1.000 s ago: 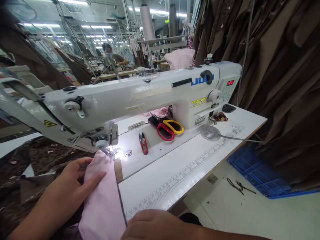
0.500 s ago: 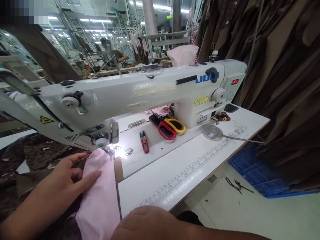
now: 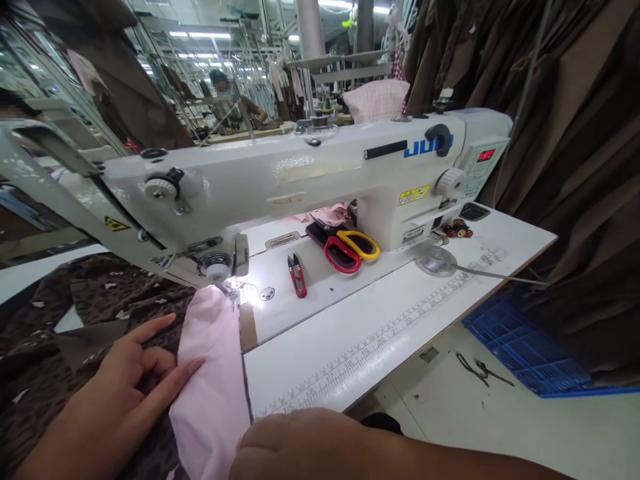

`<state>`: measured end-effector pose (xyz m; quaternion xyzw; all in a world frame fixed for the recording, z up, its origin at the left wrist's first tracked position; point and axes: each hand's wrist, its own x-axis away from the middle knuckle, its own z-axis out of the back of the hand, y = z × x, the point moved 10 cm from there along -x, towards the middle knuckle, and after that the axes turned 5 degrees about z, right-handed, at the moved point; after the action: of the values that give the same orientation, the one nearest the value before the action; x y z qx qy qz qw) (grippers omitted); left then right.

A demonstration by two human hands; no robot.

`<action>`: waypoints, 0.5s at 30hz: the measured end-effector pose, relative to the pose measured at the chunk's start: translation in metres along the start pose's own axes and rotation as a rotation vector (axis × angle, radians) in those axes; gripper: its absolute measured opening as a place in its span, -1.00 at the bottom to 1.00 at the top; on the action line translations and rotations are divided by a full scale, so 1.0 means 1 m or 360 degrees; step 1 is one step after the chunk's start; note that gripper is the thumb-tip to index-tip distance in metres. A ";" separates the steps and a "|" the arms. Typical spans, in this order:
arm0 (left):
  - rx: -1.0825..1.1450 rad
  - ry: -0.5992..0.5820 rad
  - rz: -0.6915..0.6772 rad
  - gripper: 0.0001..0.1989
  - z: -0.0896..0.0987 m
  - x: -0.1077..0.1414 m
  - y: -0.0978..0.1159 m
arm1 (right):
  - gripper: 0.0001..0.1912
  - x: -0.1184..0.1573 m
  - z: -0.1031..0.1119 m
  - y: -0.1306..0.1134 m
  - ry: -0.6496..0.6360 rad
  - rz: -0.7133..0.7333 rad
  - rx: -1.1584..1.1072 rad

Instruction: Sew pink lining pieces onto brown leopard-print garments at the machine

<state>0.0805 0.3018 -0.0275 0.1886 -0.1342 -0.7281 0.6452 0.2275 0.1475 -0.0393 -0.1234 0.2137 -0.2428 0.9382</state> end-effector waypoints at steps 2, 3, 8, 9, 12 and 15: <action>-0.0016 -0.0071 -0.0050 -0.28 -0.005 0.001 0.003 | -0.77 0.001 0.000 0.003 0.0041 -0.0050 -0.0003; -0.0024 -0.0096 -0.0084 -0.28 -0.006 0.001 0.005 | -0.78 0.003 0.001 0.005 0.0074 -0.0071 0.0006; -0.0081 -0.0058 -0.0221 -0.39 -0.006 0.002 0.008 | -0.83 0.006 0.000 -0.002 0.0122 0.0047 0.0129; -0.0107 -0.0018 -0.0284 -0.42 -0.004 0.003 0.011 | -0.80 0.007 0.002 -0.003 0.0162 0.0065 0.0149; -0.0262 0.0177 -0.0669 -0.61 0.003 0.015 0.031 | -0.68 0.007 0.014 -0.003 0.0395 0.0090 0.0185; -0.0497 0.0288 -0.1155 -0.72 -0.001 0.034 0.056 | -0.61 0.010 0.026 -0.003 0.0635 0.0089 0.0227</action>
<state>0.1278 0.2608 -0.0070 0.1867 0.1106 -0.9007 0.3763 0.2460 0.1435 -0.0191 -0.0003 0.3810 -0.2507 0.8900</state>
